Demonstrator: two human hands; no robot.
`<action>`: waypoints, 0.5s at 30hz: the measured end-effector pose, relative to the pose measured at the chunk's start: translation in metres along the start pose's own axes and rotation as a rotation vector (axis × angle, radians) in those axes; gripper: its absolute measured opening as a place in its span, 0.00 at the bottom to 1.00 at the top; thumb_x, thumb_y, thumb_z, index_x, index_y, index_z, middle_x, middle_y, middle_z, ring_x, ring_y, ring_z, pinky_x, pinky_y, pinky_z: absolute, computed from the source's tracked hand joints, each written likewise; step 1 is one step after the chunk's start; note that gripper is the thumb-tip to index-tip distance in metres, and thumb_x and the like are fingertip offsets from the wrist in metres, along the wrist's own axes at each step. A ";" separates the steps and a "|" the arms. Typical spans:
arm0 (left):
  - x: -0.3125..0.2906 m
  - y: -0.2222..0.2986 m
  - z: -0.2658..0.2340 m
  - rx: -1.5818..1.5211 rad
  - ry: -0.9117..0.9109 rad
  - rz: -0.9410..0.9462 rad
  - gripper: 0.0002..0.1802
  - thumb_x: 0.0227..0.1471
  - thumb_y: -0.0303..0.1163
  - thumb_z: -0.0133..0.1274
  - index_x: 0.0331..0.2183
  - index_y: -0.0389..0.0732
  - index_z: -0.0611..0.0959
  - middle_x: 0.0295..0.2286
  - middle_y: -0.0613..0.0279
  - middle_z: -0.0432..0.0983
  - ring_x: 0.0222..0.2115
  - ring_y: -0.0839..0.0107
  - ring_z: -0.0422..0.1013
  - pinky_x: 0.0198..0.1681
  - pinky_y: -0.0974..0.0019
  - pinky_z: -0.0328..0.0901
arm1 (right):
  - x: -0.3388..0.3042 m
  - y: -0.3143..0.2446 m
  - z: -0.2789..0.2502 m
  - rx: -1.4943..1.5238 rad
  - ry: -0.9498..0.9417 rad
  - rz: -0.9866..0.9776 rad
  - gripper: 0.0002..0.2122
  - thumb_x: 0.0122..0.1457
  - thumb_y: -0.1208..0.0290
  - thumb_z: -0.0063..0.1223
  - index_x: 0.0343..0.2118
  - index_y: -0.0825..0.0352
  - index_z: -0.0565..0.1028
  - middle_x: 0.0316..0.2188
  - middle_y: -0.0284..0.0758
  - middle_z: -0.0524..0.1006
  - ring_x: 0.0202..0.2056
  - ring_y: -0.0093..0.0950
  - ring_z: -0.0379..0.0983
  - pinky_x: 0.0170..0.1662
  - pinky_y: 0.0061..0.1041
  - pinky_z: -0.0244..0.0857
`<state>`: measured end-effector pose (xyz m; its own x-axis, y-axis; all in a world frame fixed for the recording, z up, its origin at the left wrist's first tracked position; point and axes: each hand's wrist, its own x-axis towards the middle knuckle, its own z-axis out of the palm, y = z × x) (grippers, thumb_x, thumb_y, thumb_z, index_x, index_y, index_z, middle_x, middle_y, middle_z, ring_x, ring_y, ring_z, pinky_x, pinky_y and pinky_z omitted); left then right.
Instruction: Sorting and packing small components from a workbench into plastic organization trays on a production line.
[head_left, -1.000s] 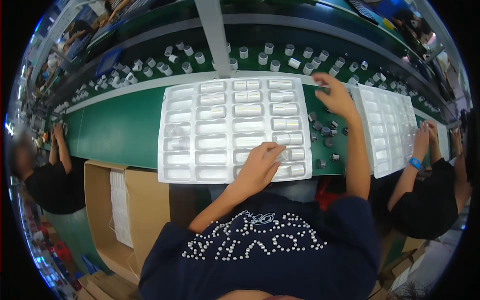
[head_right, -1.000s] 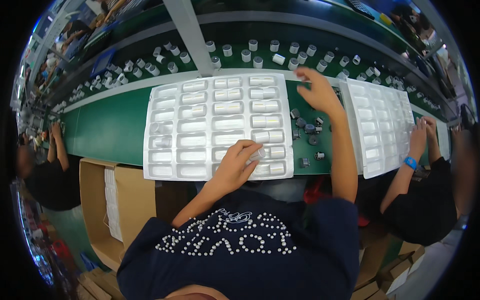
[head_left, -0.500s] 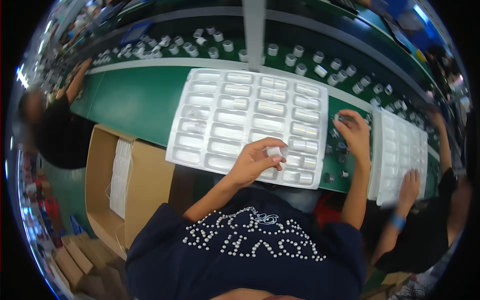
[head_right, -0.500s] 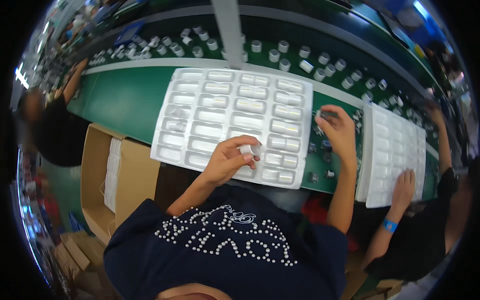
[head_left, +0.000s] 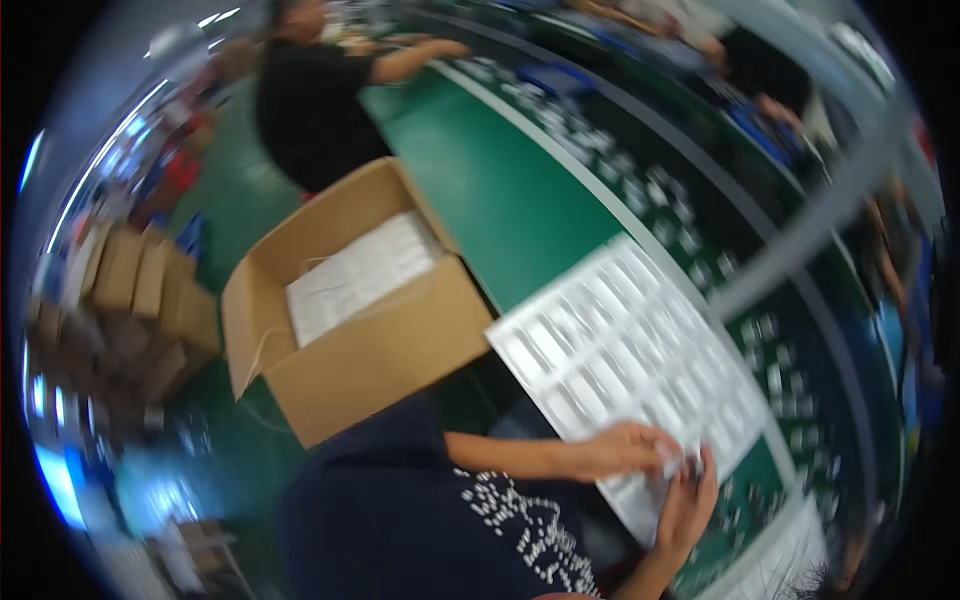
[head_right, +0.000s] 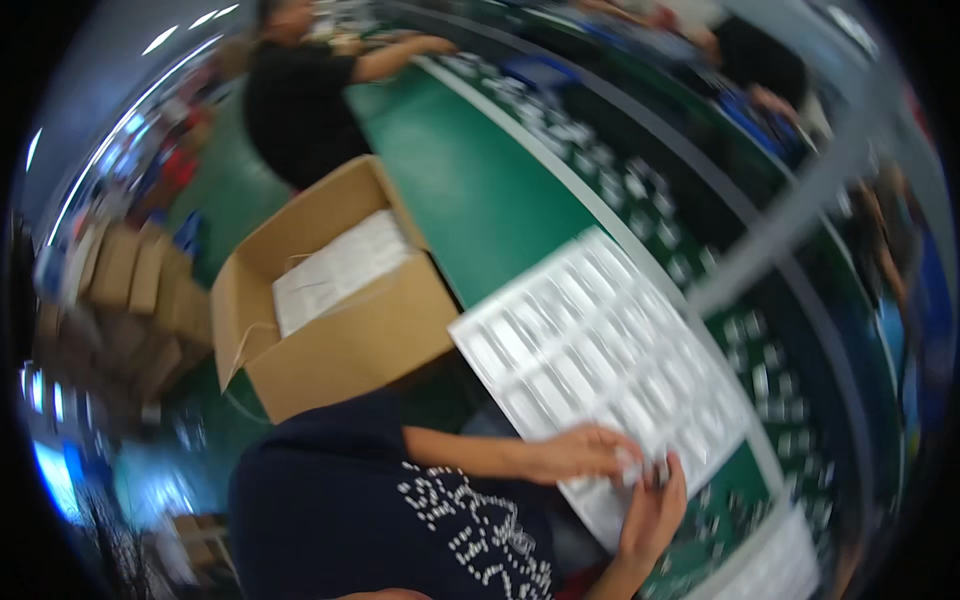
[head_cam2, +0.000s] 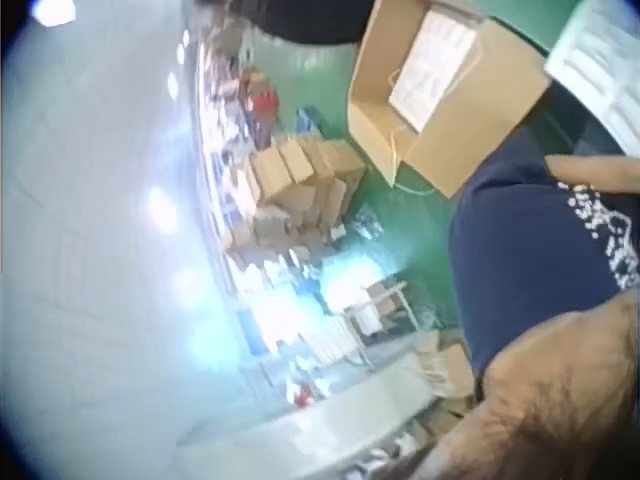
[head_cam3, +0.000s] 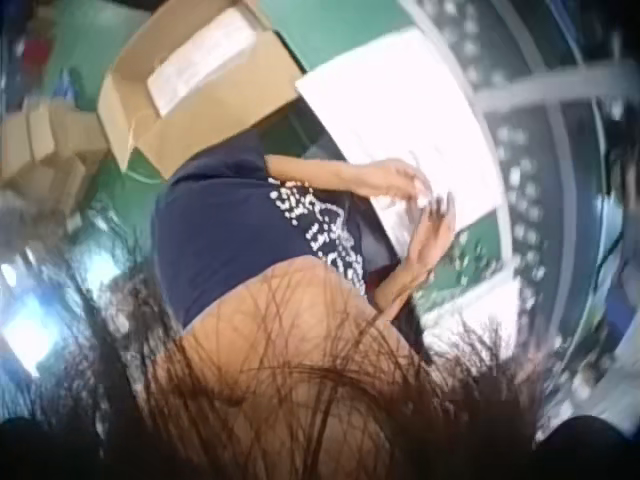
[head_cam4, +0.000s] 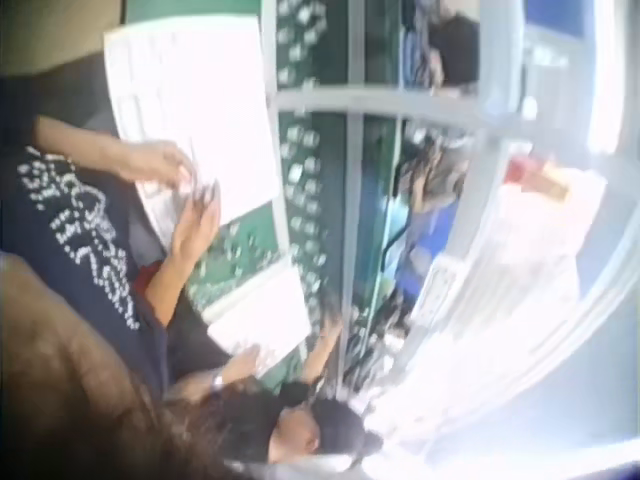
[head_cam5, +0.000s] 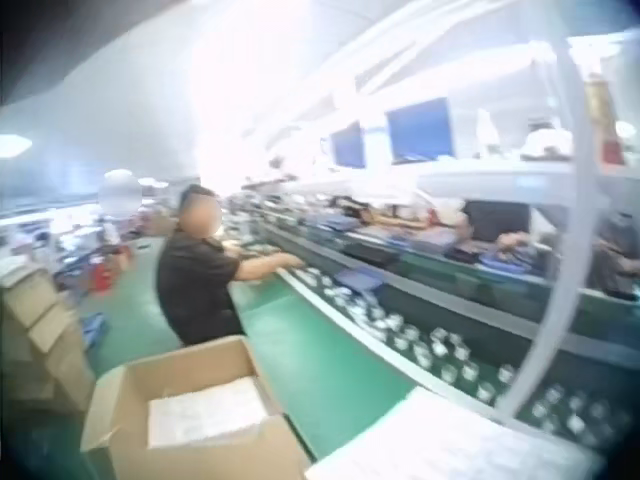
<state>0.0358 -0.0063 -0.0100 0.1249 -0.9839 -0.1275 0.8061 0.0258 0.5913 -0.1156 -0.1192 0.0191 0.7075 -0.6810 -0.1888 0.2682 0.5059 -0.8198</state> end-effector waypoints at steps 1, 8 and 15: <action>0.003 -0.008 -0.002 -0.031 -0.029 0.009 0.15 0.56 0.27 0.53 0.46 0.37 0.77 0.39 0.64 0.75 0.37 0.79 0.71 0.41 0.73 0.68 | -0.006 0.006 -0.004 -0.054 0.106 -0.018 0.23 0.63 0.63 0.47 0.57 0.71 0.63 0.50 0.36 0.68 0.45 0.28 0.65 0.47 0.27 0.61; -0.012 -0.011 0.008 -0.013 -0.022 0.087 0.14 0.56 0.28 0.53 0.45 0.35 0.76 0.39 0.65 0.72 0.37 0.80 0.71 0.42 0.74 0.68 | -0.017 0.011 0.013 -0.311 0.226 -0.072 0.19 0.62 0.67 0.50 0.51 0.76 0.66 0.43 0.47 0.72 0.41 0.34 0.71 0.42 0.27 0.69; -0.005 -0.001 0.007 0.015 0.048 0.091 0.14 0.56 0.28 0.53 0.44 0.35 0.77 0.39 0.65 0.72 0.38 0.79 0.71 0.43 0.74 0.68 | -0.015 0.018 -0.010 -0.571 0.177 -0.231 0.19 0.61 0.68 0.51 0.51 0.77 0.67 0.40 0.46 0.75 0.38 0.33 0.73 0.41 0.26 0.69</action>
<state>0.0300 -0.0030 -0.0046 0.2247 -0.9682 -0.1104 0.7812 0.1112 0.6143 -0.1275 -0.1056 0.0020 0.5413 -0.8406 -0.0194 -0.0244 0.0073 -0.9997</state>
